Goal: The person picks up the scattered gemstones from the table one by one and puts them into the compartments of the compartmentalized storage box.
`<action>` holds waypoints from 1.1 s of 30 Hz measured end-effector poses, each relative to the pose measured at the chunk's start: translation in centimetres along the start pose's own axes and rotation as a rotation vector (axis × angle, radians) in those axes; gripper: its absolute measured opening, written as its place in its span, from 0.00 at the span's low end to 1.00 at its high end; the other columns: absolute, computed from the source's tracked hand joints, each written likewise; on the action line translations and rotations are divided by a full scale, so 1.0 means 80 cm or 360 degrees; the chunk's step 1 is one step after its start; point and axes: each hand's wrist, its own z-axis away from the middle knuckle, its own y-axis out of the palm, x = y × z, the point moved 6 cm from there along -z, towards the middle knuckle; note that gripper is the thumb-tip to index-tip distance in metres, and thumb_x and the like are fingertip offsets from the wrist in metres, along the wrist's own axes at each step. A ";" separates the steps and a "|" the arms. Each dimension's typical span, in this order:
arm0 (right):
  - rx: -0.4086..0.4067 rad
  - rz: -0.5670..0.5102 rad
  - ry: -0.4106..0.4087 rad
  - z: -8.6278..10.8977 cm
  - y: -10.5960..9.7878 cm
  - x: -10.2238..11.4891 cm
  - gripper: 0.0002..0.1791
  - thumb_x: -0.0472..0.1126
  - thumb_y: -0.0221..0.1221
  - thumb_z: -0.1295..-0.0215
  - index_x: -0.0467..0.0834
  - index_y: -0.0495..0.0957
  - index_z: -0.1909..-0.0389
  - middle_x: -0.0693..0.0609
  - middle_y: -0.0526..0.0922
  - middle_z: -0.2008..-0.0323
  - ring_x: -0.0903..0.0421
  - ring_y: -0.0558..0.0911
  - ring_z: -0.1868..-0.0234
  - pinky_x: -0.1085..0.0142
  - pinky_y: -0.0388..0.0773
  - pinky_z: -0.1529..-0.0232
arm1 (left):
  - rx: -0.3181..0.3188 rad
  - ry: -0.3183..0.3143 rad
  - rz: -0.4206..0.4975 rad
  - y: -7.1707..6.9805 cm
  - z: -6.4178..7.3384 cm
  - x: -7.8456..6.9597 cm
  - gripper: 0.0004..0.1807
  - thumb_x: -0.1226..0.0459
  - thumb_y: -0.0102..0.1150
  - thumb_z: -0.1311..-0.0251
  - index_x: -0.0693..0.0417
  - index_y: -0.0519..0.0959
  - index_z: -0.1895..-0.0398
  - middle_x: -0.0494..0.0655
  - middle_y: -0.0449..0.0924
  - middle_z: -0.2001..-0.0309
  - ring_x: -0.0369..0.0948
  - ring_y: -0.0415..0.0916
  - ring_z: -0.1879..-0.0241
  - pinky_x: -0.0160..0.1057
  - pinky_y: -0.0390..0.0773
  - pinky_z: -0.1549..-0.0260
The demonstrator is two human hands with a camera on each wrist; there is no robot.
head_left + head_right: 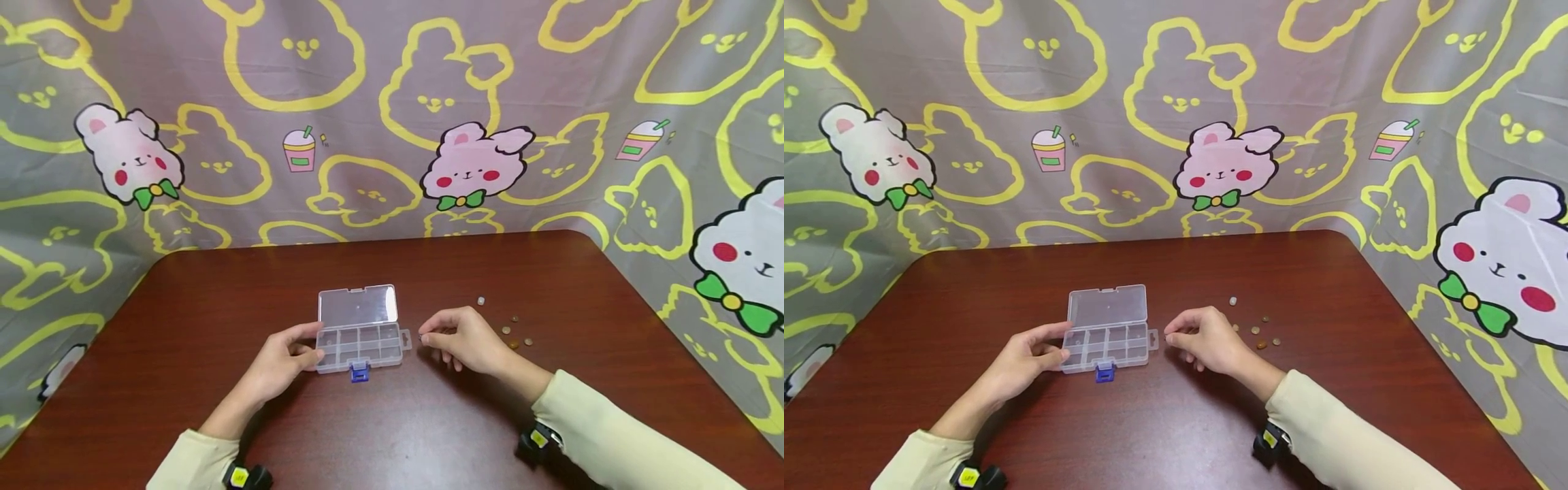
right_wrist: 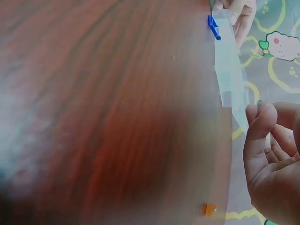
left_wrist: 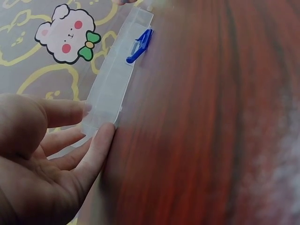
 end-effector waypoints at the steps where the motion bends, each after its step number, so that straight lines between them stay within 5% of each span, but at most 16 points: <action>1: -0.0003 -0.0008 0.0006 -0.001 0.001 0.000 0.04 0.33 0.65 0.35 0.35 0.84 0.62 0.39 0.78 0.82 0.56 0.72 0.88 0.66 0.73 0.88 | 0.0004 0.0007 0.0001 0.001 0.000 -0.001 0.28 0.75 0.64 0.39 0.65 0.73 0.34 0.62 0.77 0.42 0.45 0.80 0.63 0.34 0.81 0.66; 18: 0.0017 0.0036 -0.0015 -0.022 0.019 0.014 0.03 0.32 0.65 0.35 0.37 0.85 0.63 0.47 0.77 0.85 0.57 0.71 0.90 0.65 0.71 0.90 | -0.0012 0.0025 0.0007 0.006 0.001 -0.005 0.27 0.74 0.63 0.38 0.66 0.73 0.35 0.62 0.77 0.43 0.44 0.79 0.64 0.35 0.80 0.69; 33: 0.0095 -0.0068 -0.0087 -0.043 0.050 0.021 0.04 0.32 0.65 0.36 0.36 0.85 0.63 0.44 0.78 0.83 0.58 0.72 0.88 0.67 0.70 0.89 | -0.0029 0.0049 0.0071 0.001 0.002 -0.001 0.25 0.76 0.62 0.38 0.68 0.74 0.36 0.64 0.77 0.43 0.45 0.81 0.62 0.35 0.82 0.66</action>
